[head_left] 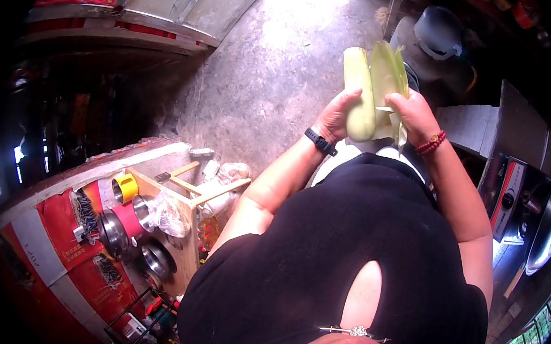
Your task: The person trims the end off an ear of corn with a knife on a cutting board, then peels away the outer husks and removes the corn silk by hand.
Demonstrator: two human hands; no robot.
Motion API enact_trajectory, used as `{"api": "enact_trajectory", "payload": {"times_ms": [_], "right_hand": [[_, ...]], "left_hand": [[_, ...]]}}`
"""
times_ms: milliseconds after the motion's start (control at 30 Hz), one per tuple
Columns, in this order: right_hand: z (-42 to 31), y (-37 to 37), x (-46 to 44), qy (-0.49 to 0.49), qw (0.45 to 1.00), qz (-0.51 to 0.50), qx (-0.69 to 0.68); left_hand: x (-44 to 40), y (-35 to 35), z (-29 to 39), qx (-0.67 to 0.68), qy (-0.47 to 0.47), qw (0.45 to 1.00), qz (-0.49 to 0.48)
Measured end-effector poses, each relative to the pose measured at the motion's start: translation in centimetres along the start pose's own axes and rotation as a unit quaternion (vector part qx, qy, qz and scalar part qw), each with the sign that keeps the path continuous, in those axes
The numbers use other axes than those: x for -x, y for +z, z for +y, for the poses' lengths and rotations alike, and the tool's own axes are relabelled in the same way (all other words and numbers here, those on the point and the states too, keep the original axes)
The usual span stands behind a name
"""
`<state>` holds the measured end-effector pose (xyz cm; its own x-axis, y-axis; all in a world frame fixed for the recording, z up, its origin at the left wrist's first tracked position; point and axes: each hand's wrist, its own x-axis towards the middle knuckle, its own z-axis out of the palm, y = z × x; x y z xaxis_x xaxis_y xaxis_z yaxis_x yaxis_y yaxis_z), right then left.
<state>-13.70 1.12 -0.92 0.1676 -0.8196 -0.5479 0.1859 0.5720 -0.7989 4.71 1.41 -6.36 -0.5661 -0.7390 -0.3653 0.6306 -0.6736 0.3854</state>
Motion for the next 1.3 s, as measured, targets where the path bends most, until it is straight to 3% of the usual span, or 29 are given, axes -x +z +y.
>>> {"api": "enact_trajectory", "payload": {"times_ms": [267,500,633,933,1100,1300], "right_hand": [[1.2,-0.2,-0.9,-0.056,0.992,0.094,-0.062],[1.1,0.2,-0.5,-0.052,0.997,0.049,-0.028],[1.4,0.1,-0.5,0.023,0.998,0.003,-0.052],[1.4,-0.4,-0.6,0.048,0.993,-0.087,-0.056],[1.2,-1.4,-0.4,0.097,0.991,-0.082,-0.029],[2.0,-1.4,-0.7,0.053,0.997,-0.053,0.011]], "left_hand": [[0.1,0.1,0.0,0.066,0.008,0.997,0.027],[-0.1,0.1,0.0,0.048,0.023,0.999,0.010],[-0.4,-0.5,-0.2,0.040,0.016,0.999,-0.002],[-1.1,0.2,-0.2,-0.105,0.059,0.992,-0.048],[-0.4,0.8,1.5,-0.183,-0.080,0.979,-0.034],[-0.1,1.5,2.5,-0.240,-0.108,0.963,-0.062]]}}
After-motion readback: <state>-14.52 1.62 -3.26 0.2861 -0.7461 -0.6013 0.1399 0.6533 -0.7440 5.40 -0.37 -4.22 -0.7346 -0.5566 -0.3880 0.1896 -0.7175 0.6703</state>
